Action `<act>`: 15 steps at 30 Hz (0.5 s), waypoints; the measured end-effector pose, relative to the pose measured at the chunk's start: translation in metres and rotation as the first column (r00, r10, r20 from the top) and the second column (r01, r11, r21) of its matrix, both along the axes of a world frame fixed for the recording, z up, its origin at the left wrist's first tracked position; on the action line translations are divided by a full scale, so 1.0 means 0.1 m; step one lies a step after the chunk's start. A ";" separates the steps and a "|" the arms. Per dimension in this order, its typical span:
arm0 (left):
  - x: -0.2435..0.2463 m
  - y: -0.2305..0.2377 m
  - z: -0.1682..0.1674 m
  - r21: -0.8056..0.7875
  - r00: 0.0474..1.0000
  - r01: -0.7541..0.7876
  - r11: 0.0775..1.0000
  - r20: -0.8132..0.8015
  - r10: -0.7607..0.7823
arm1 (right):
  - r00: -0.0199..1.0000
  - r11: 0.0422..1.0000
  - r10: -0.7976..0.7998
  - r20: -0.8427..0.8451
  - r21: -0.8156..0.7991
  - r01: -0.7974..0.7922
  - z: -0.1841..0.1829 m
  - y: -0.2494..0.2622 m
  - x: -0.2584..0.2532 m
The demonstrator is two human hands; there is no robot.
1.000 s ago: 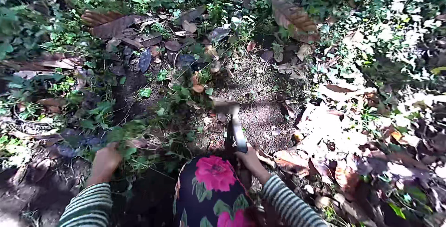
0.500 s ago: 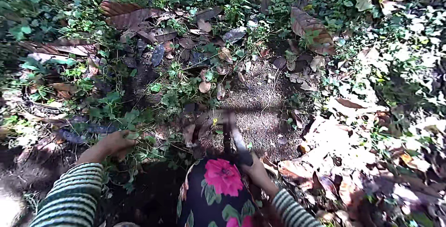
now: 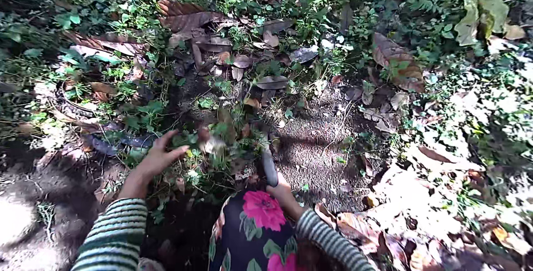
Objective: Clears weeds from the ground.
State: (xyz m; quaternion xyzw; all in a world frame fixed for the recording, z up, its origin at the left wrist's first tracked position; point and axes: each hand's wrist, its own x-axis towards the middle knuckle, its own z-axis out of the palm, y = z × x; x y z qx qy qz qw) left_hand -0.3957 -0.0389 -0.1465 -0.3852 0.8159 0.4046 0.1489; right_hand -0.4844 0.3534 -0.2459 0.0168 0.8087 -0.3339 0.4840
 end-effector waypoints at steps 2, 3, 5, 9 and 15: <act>-0.25 0.28 -0.28 -0.132 0.995 0.079 0.988 0.077 -0.069 | 0.998 0.999 -0.053 -0.015 -0.002 0.053 0.11 0.20 -0.31; -0.41 0.47 -0.42 -0.140 0.985 0.124 0.982 0.141 -0.104 | 0.992 0.993 -0.115 -0.045 -0.043 0.113 0.15 0.27 -0.50; -0.69 0.90 -0.70 -0.059 0.950 0.216 0.975 0.244 -0.196 | 0.942 0.939 -0.322 -0.094 -0.162 0.304 0.23 0.25 -0.94; -0.86 1.54 -1.12 0.099 0.853 0.369 0.924 0.358 -0.379 | 0.602 0.556 -0.798 -0.035 -0.429 0.712 -0.02 -0.22 -1.52; -0.80 1.47 -0.95 0.015 0.946 0.194 0.981 0.262 -0.191 | 0.990 0.990 -0.127 -0.068 -0.065 0.123 -0.25 0.07 0.09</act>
